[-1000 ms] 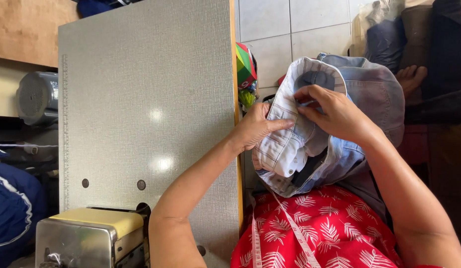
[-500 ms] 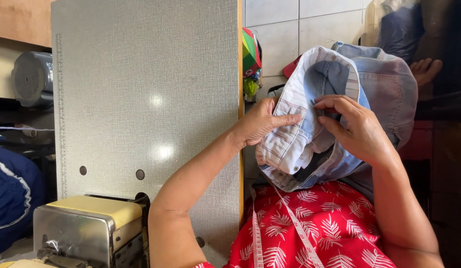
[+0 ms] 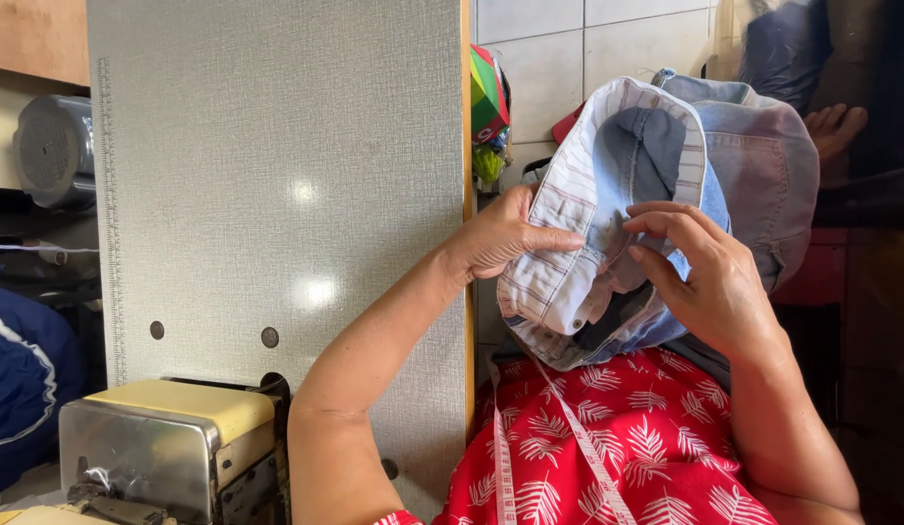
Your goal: Manually inspecting and preparing denim jeans by checking the waistband, pockets, and seams at a sewing workstation.
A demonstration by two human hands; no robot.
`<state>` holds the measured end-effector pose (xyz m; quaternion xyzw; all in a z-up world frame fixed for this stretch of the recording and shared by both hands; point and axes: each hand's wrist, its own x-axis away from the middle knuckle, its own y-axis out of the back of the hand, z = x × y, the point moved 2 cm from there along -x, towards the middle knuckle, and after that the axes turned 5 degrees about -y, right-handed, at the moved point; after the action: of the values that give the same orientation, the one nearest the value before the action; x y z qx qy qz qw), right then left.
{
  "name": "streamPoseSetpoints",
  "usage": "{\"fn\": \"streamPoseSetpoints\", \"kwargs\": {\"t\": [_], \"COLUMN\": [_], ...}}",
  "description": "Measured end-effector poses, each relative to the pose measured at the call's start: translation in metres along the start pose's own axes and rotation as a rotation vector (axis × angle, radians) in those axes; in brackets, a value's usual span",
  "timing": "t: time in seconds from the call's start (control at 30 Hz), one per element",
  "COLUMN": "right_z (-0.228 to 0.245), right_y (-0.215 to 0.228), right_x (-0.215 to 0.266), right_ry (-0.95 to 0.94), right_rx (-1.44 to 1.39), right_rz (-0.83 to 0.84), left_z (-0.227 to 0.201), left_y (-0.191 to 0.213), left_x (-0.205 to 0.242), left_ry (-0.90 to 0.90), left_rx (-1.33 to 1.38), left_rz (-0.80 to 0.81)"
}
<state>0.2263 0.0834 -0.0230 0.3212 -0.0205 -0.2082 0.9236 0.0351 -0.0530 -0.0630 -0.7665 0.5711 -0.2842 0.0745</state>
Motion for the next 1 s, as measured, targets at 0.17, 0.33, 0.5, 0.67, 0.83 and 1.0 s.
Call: {"fn": "streamPoseSetpoints", "kwargs": {"t": [0.17,0.33,0.5,0.67,0.83,1.0], "right_z": [-0.001,0.003,-0.015,-0.04,-0.038,-0.036], "right_y": [-0.003,-0.005,-0.019,-0.037,-0.035,-0.042], "right_x": [0.011,0.013,0.016,0.017,0.016,0.018], "right_ry": [0.04,0.109,0.093,-0.021,0.001,0.038], "right_rx": [0.04,0.087,0.172,0.348,0.33,0.318], "right_rz": [-0.019,0.048,0.192,0.322,0.328,0.292], "left_z": [0.005,0.011,0.006,0.0,-0.008,-0.011], "left_y": [0.004,0.01,0.017,0.021,0.024,0.007], "left_x": [-0.003,-0.006,-0.005,-0.003,0.0,0.005], "left_ry": [0.041,-0.014,-0.02,0.018,0.048,0.027], "left_rx": [0.004,-0.002,0.075,0.169,0.124,-0.029], "left_rz": [-0.022,-0.031,0.034,0.069,0.067,-0.009]}}
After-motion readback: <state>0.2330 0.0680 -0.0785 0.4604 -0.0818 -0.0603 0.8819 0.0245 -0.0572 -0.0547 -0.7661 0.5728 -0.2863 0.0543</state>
